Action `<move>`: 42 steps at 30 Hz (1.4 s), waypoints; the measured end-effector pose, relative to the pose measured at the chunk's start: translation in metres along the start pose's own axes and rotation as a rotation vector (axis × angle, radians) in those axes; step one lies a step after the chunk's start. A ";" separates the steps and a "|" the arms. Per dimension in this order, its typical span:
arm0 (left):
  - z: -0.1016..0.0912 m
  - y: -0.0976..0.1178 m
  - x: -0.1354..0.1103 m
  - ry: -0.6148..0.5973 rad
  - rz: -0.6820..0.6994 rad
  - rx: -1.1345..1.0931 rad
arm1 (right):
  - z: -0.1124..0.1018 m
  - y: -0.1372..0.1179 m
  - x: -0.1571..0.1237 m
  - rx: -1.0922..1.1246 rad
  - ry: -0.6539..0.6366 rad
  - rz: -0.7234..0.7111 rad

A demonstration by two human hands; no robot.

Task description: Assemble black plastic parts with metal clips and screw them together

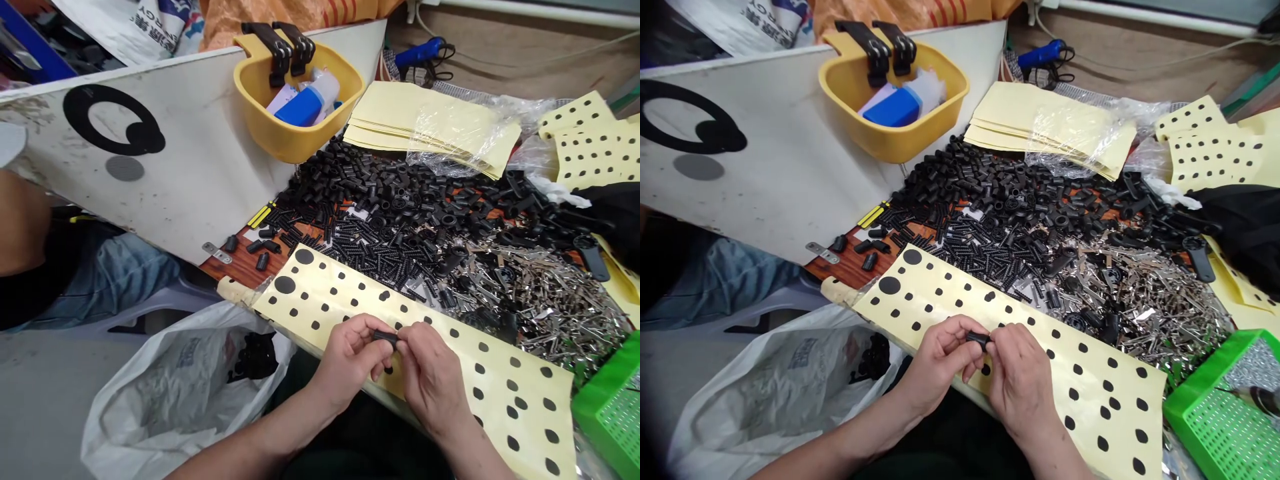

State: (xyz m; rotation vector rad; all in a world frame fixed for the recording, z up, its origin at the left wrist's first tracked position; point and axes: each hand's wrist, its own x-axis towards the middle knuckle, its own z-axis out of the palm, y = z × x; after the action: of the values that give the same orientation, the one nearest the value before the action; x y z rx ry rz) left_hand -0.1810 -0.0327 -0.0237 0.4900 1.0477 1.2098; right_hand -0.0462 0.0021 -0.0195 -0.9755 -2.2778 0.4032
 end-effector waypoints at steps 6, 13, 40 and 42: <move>0.001 -0.001 -0.001 0.017 0.004 -0.020 | 0.002 -0.004 -0.001 -0.005 0.007 0.025; 0.005 0.001 0.001 0.041 0.055 -0.006 | -0.006 -0.013 0.002 0.186 -0.090 0.322; 0.006 0.000 0.001 0.033 0.085 0.037 | -0.012 0.000 0.002 0.334 -0.251 0.432; 0.005 0.002 0.002 0.017 0.039 0.008 | -0.013 -0.001 0.003 0.224 -0.143 0.255</move>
State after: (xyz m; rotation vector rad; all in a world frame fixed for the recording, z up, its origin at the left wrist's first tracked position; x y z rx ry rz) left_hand -0.1779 -0.0295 -0.0206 0.5094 1.0621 1.2467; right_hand -0.0404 0.0044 -0.0079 -1.1537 -2.1775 0.8425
